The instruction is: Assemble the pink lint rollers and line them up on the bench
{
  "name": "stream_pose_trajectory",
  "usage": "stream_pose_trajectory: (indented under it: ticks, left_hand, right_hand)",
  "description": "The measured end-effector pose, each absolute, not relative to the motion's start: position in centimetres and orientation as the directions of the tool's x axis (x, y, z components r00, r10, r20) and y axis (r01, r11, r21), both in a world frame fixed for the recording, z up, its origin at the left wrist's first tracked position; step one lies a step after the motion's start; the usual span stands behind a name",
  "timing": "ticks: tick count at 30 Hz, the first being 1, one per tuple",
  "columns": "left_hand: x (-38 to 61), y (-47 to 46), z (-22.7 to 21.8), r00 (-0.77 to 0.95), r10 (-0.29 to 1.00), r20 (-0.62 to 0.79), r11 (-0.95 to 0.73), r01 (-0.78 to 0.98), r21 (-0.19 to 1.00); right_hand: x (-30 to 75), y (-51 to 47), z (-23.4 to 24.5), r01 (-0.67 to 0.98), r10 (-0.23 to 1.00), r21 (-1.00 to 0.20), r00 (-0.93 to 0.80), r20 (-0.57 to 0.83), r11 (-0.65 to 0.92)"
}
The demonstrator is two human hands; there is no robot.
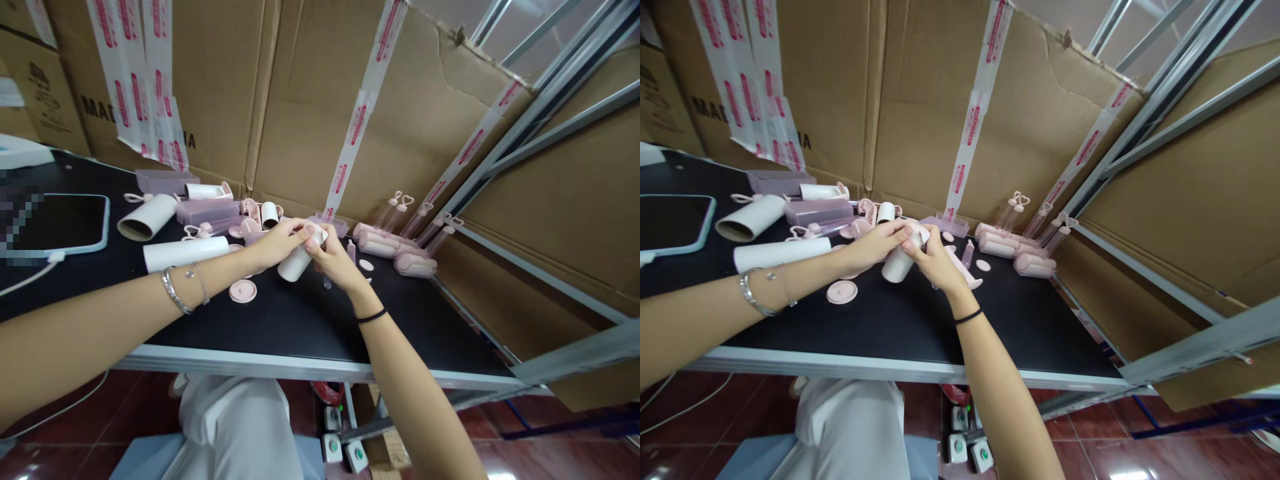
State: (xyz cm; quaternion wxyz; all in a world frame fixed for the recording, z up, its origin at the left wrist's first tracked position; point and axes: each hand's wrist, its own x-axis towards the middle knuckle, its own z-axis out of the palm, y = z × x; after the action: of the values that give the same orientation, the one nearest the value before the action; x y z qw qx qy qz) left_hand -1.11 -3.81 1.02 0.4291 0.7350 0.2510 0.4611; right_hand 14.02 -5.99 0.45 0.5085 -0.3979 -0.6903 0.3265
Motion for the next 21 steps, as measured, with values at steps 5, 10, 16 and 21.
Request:
stream_pose_trajectory:
  ticks: [5,10,16,21]
  left_hand:
    - [-0.8,-3.4,0.3,0.456,0.84,0.295,-0.292,-0.078,0.953]
    - [-0.7,-3.7,0.1,0.42,0.871,0.254,-0.251,-0.064,0.966]
    - [-1.2,-3.5,0.3,0.315,0.887,0.336,-0.334,-0.062,0.94]
    - [-1.3,-3.5,0.4,0.319,0.885,0.339,-0.357,-0.003,0.934]
  right_hand:
    - [14.6,-6.0,0.5,0.478,0.83,-0.693,-0.166,0.532,0.54]
    - [15.6,-7.1,2.3,0.772,0.798,-0.365,-0.288,0.528,0.52]
    - [15.7,-8.4,3.4,0.887,0.833,-0.149,-0.336,0.439,0.437]
    - [15.4,-8.5,3.4,0.923,0.817,0.006,-0.345,0.461,0.386]
